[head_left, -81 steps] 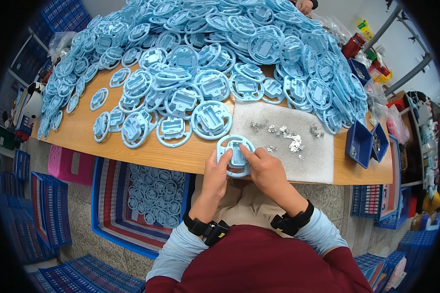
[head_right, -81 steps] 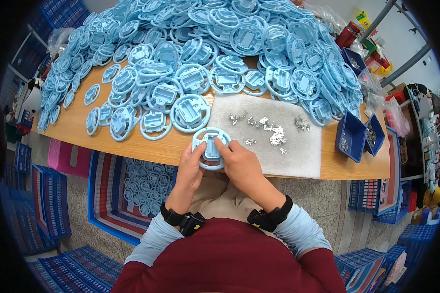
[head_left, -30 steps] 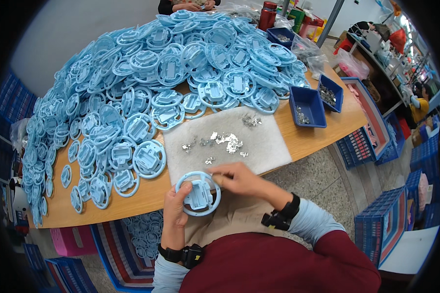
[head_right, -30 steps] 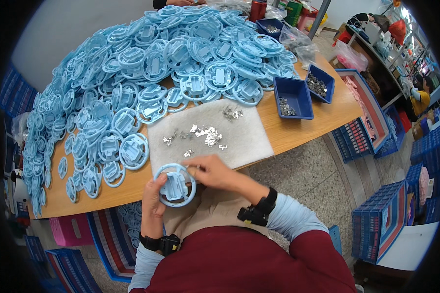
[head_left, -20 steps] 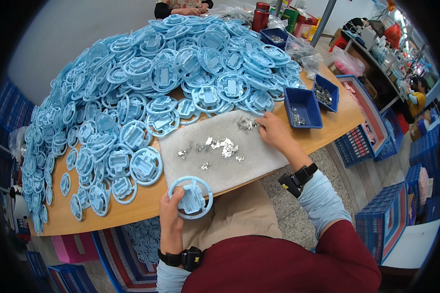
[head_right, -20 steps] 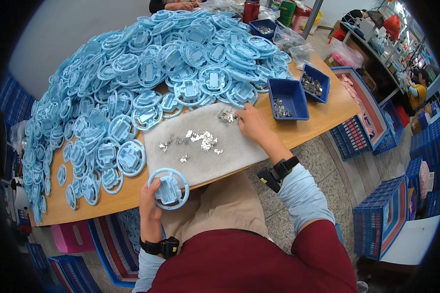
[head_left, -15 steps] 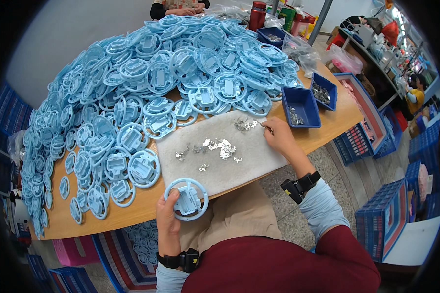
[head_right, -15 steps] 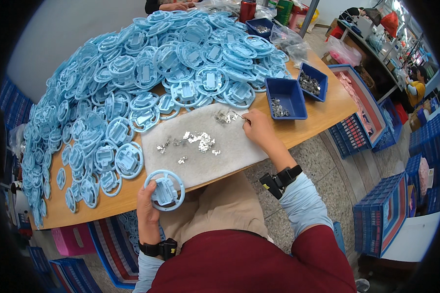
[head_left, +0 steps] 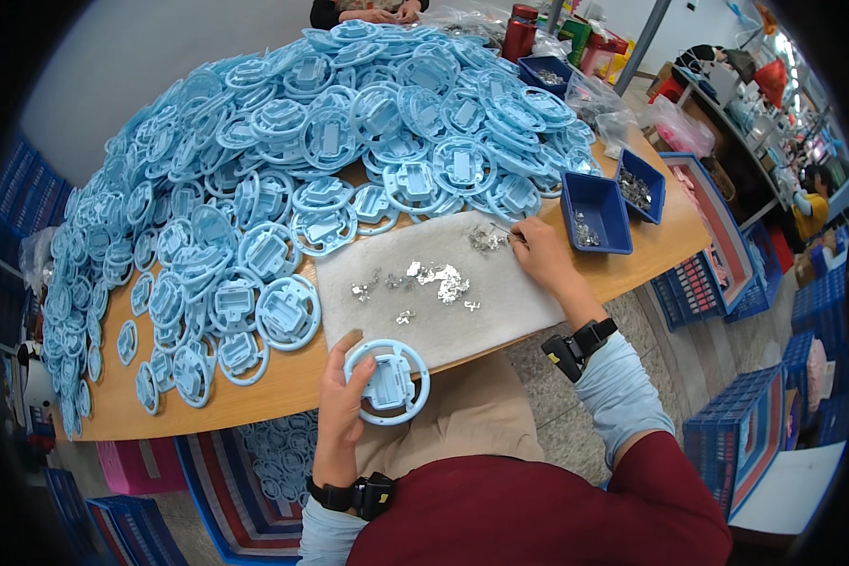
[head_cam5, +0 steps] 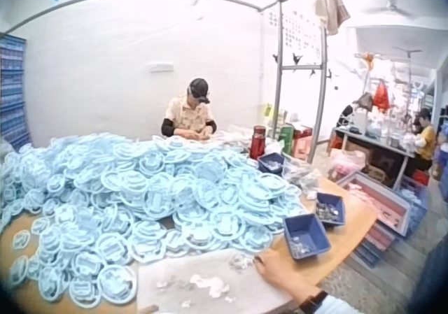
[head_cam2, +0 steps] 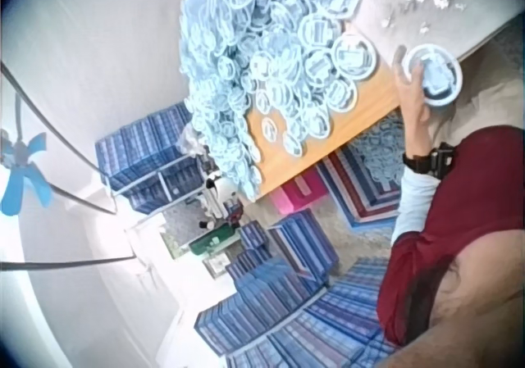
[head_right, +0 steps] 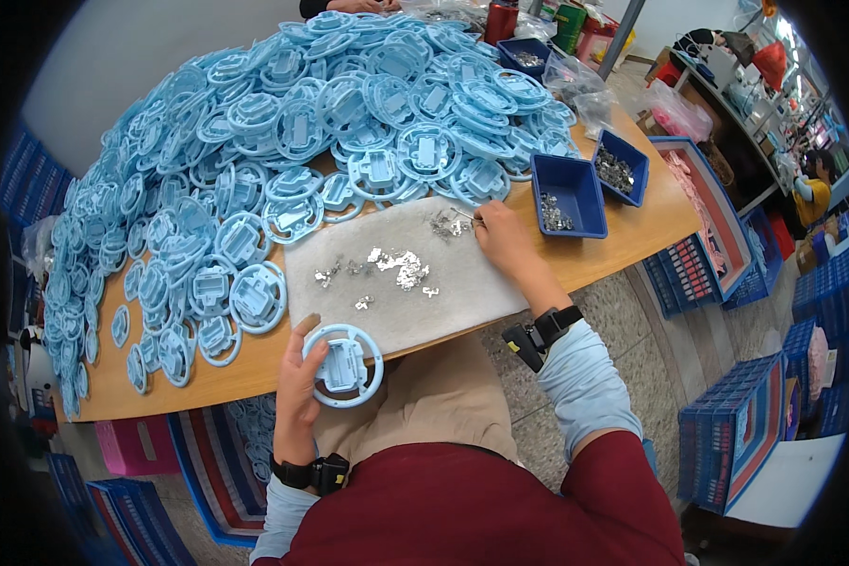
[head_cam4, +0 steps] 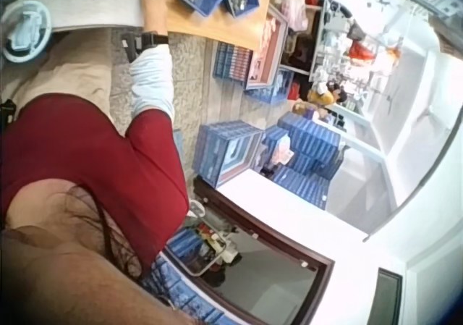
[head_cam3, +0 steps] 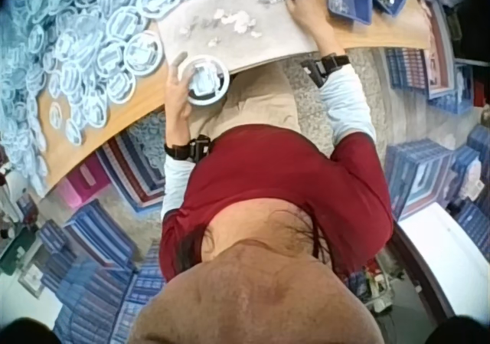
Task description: Manually assemble small silver components onto blue plastic toy frames.
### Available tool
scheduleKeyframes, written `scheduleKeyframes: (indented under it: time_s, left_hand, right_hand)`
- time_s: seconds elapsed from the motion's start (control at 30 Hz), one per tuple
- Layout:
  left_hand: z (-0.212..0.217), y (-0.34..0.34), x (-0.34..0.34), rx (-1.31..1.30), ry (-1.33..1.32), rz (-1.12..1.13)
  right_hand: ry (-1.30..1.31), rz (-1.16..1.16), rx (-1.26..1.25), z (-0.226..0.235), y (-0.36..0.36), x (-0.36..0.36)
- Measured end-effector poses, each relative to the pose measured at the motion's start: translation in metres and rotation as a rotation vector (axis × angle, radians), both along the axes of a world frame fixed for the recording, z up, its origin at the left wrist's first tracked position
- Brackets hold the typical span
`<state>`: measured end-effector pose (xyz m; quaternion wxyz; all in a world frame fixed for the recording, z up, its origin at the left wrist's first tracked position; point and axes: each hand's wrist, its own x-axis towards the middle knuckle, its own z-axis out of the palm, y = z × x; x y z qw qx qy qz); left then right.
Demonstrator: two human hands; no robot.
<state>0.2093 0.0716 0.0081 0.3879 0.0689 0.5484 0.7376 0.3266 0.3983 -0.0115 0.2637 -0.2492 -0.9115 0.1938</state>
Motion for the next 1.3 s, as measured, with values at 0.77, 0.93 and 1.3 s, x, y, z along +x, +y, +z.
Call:
scheduleKeyframes:
  time_s: [0.77, 0.93, 1.3]
  left_hand:
    - [-0.002, 0.007, 0.008, -0.143, 0.526, -0.057]
    - [0.002, 0.008, 0.003, -0.011, 0.184, 0.074]
    - [-0.002, 0.007, 0.001, 0.014, 0.137, 0.049]
  right_hand:
    - [-0.006, 0.524, -0.837, 0.055, -0.160, -0.037]
    - [0.117, 0.574, -0.657, 0.051, -0.167, -0.034]
    - [0.155, 0.636, -0.481, 0.046, -0.171, -0.035]
